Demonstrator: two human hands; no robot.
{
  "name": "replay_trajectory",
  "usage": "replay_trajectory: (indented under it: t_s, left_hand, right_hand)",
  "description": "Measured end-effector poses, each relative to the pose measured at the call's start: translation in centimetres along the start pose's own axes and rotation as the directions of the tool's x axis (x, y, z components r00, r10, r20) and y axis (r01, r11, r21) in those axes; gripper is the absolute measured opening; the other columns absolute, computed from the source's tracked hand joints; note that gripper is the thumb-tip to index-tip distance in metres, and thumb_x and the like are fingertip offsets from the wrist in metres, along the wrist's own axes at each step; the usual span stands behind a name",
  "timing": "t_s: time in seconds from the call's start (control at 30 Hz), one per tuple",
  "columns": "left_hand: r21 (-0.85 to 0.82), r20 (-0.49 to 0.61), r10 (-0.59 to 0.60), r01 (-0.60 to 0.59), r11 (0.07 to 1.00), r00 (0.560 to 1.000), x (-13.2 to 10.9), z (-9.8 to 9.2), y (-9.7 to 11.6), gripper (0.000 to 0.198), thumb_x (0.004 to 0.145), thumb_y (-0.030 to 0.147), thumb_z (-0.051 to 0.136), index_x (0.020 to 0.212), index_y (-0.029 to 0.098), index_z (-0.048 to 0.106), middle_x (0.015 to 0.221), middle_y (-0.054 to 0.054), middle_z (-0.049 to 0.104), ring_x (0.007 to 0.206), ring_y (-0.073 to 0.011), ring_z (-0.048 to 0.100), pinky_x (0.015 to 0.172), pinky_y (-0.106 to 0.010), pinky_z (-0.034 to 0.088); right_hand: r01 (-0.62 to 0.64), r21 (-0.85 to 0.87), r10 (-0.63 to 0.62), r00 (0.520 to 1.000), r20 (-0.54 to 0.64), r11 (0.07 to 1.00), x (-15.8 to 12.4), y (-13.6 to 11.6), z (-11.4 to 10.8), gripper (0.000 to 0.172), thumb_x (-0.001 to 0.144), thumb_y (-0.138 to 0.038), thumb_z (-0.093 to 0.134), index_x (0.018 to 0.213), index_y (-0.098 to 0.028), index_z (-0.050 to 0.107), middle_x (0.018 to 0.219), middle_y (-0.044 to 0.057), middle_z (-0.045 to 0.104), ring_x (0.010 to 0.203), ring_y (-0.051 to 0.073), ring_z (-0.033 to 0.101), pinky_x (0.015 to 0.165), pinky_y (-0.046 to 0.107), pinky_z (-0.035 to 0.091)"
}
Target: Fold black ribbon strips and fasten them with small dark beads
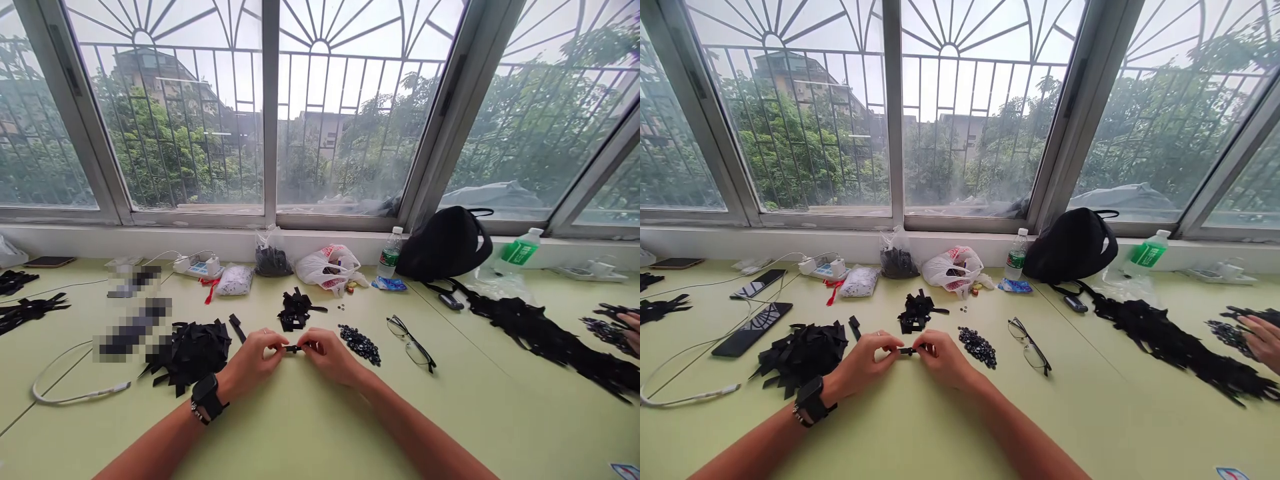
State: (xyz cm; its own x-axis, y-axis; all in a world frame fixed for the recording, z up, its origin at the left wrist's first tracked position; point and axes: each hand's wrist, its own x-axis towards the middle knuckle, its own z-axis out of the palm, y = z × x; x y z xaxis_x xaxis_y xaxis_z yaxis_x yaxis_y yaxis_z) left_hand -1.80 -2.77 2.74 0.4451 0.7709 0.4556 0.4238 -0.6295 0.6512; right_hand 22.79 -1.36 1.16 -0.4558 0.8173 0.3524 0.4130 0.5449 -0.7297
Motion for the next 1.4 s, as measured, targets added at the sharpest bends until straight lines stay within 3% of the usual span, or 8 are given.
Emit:
replay_trajectory:
  t_s: [0.17,0.37,1.07,1.3,1.4]
  left_hand:
    - [0.017,0.057,0.031,-0.032,0.999,0.998,0.08,-0.11,0.22,0.022,0.092,0.013,0.061,0.097,0.022,0.08,0.092,-0.006,0.076,0.09,-0.0221,0.07,0.082,-0.032,0.055]
    - [0.018,0.078,0.038,-0.04,0.999,0.996,0.04,-0.14,0.26,0.022,0.095,0.017,0.061,0.101,0.023,0.082,0.093,-0.007,0.074,0.093,-0.0227,0.067,0.082,-0.031,0.055]
    - [0.026,0.082,0.028,-0.03,0.999,0.996,0.02,-0.14,0.19,0.019,0.094,0.018,0.062,0.092,0.023,0.08,0.091,-0.007,0.072,0.094,-0.023,0.065,0.082,-0.032,0.055]
    - [0.052,0.121,0.045,-0.051,0.997,0.992,-0.16,-0.03,-0.27,0.033,0.093,0.015,0.065,0.118,0.03,0.079,0.103,-0.006,0.071,0.102,-0.0233,0.065,0.091,-0.033,0.054]
    - [0.078,0.127,0.073,-0.083,0.993,0.989,-0.21,-0.03,-0.06,0.027,0.097,0.022,0.065,0.116,0.03,0.081,0.099,-0.008,0.069,0.098,-0.0232,0.064,0.086,-0.032,0.054]
  right_hand:
    - [0.012,-0.016,-0.012,1.0,0.012,1.0,-0.05,0.26,-0.08,0.029,0.086,-0.006,0.058,0.099,-0.022,0.079,0.09,0.003,0.072,0.073,0.015,0.06,0.066,0.025,0.046]
    - [0.019,-0.017,-0.019,0.999,0.036,1.0,-0.09,0.23,-0.16,0.032,0.084,-0.004,0.057,0.099,-0.022,0.079,0.088,0.002,0.07,0.069,0.014,0.057,0.063,0.024,0.044]
    - [0.074,-0.103,-0.068,0.996,0.06,0.992,-0.28,-0.43,-0.37,0.032,0.085,-0.003,0.057,0.099,-0.022,0.078,0.09,0.003,0.071,0.072,0.014,0.06,0.064,0.024,0.044]
    - [0.076,-0.148,-0.065,0.995,0.076,0.986,-0.27,-0.31,-0.36,0.032,0.085,-0.003,0.057,0.098,-0.022,0.079,0.087,0.002,0.069,0.069,0.014,0.06,0.063,0.024,0.044]
    - [0.074,-0.142,-0.064,0.995,0.072,0.987,-0.25,-0.27,-0.32,0.033,0.084,-0.002,0.057,0.097,-0.023,0.079,0.089,0.002,0.07,0.072,0.015,0.062,0.065,0.025,0.045]
